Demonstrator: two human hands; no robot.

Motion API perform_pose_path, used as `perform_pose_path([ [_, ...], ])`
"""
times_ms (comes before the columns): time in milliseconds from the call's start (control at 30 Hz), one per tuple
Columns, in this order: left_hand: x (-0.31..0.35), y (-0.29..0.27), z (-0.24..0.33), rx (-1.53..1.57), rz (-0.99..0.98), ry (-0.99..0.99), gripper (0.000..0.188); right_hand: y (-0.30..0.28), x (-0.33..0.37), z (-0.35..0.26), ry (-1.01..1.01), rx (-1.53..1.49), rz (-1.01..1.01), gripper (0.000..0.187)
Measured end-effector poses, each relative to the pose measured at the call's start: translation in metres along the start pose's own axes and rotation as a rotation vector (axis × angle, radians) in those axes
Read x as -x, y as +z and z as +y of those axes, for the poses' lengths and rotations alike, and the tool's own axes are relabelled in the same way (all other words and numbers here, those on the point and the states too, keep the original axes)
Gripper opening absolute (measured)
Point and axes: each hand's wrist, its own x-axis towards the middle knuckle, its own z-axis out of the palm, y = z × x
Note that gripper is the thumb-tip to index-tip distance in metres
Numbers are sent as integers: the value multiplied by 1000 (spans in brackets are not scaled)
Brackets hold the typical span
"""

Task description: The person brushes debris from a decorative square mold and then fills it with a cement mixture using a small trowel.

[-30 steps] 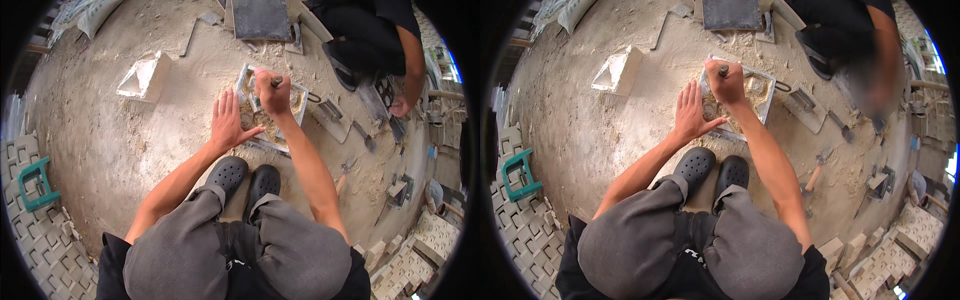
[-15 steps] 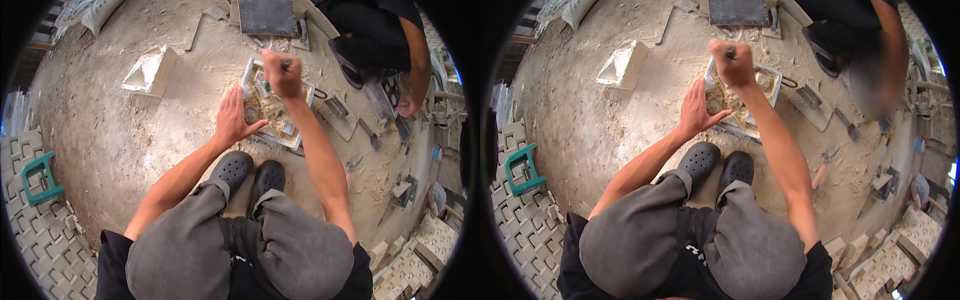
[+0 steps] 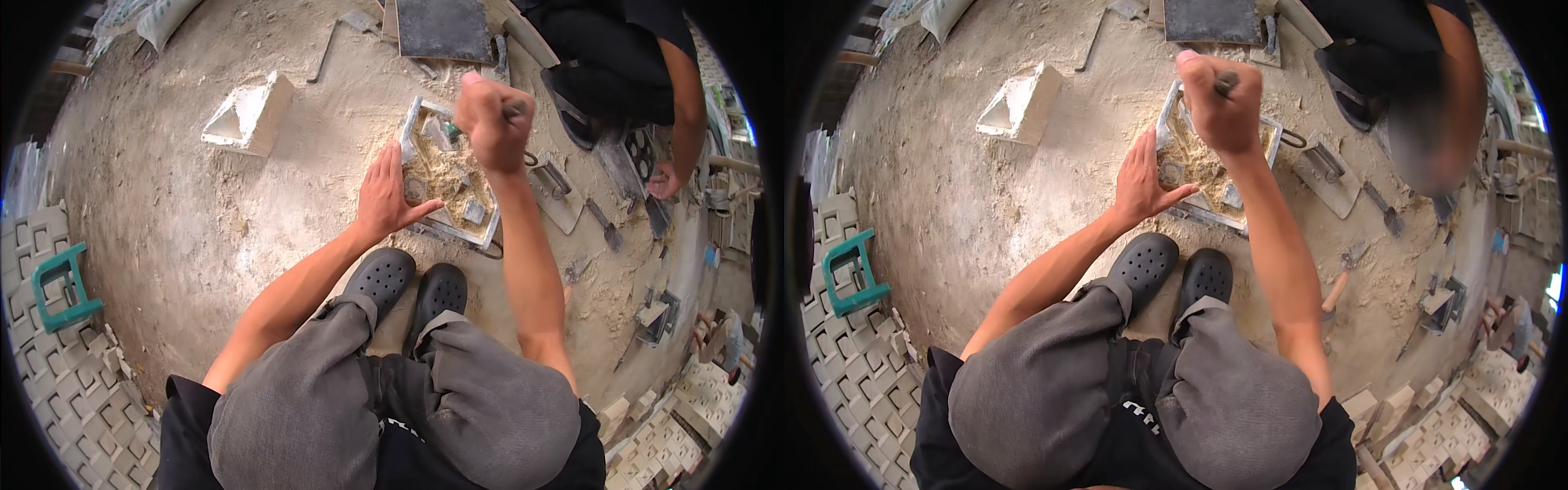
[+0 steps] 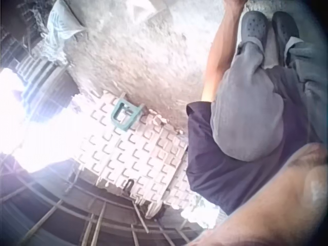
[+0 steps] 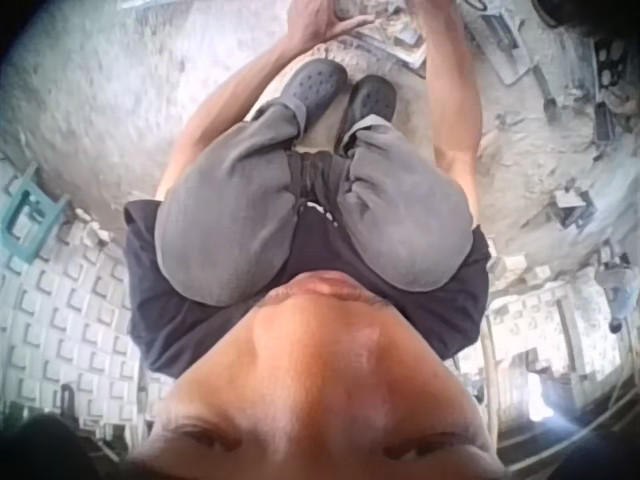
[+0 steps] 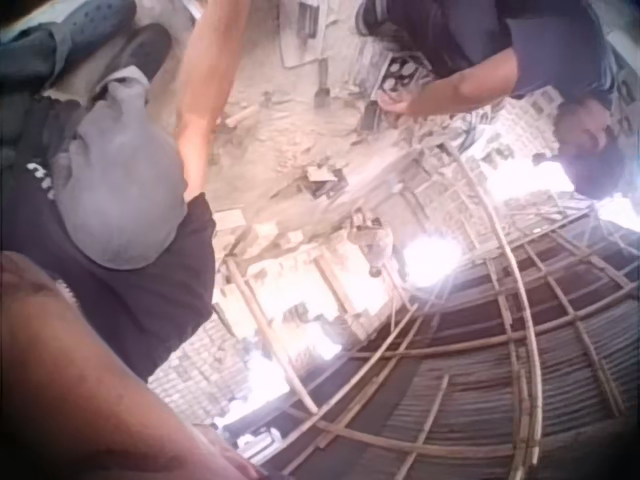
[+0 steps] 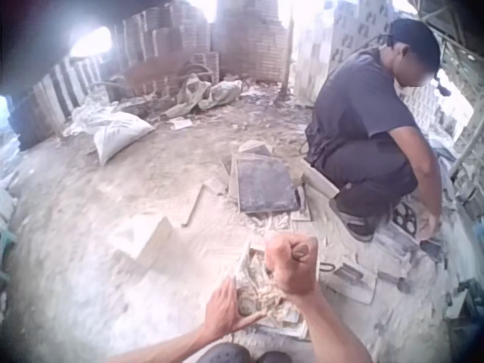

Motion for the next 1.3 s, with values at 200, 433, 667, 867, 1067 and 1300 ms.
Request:
perform_pose_path([
  [200,-2,0,2,67,-9,-4,138,-1,36,63,188,10,67,52],
  [433,2,1,-6,107,5,20,142,-3,19,4,149,-55,229,51],
  [667,-3,6,-3,115,37,92,135,-3,58,50,305,0,241,43],
  [867,1,-13,6,-157,-126,156,115,8,74,45,299,-110,601,31],
  [1067,14,-11,10,-61,-180,212,102,-8,55,18,167,-328,569,34],
  [1300,-26,-21,-4,-115,-280,280,112,-3,3,-52,-14,-281,335,45],
])
